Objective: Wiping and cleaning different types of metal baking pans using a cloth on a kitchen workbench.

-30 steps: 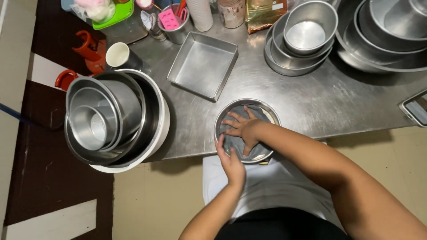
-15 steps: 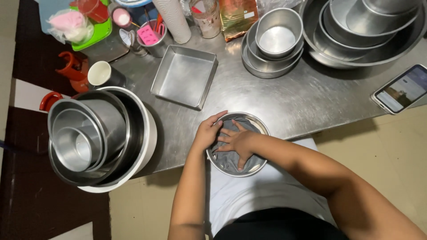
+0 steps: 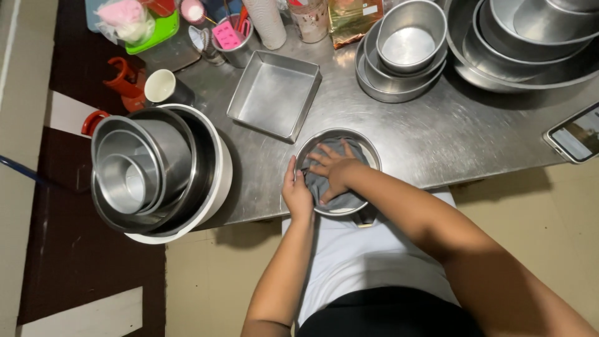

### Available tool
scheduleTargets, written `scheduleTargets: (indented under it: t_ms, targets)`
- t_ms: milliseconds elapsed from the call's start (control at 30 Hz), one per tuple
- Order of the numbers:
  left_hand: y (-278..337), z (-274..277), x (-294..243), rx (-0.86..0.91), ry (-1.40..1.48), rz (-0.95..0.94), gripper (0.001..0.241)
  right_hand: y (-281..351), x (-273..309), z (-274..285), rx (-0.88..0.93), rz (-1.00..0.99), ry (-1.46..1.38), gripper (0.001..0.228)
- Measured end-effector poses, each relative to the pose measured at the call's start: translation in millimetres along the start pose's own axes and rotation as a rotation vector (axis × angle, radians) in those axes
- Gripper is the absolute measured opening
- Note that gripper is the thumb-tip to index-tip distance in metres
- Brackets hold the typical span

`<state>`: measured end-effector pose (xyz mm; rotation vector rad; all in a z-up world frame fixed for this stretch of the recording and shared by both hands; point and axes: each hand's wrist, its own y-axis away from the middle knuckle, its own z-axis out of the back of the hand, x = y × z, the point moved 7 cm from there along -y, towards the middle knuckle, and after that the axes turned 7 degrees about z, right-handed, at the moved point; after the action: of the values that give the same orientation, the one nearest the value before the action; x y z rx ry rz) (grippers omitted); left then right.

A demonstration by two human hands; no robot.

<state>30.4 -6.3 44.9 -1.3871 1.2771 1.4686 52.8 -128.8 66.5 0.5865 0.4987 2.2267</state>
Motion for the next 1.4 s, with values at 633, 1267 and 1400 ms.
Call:
scheduleTargets:
  t_ms: [633,1267,1400]
  targets:
    - [-42.2,-24.8,-4.5,0.357,-0.367,-0.154,0.049,63.0,7.1,-52.8,0.271,0.006,0.024,0.102]
    - [-86.7,-47.6,-0.4,0.35,-0.44,-0.145,0.045,-5.1,-26.6,13.0,-0.041,-0.194,-0.099,0.09]
    - [-29.9,-26.1,6.7,-0.148,-0.334,-0.219,0.056,-7.6,-30.9,19.8,-0.099,-0.311,-0.238,0.088]
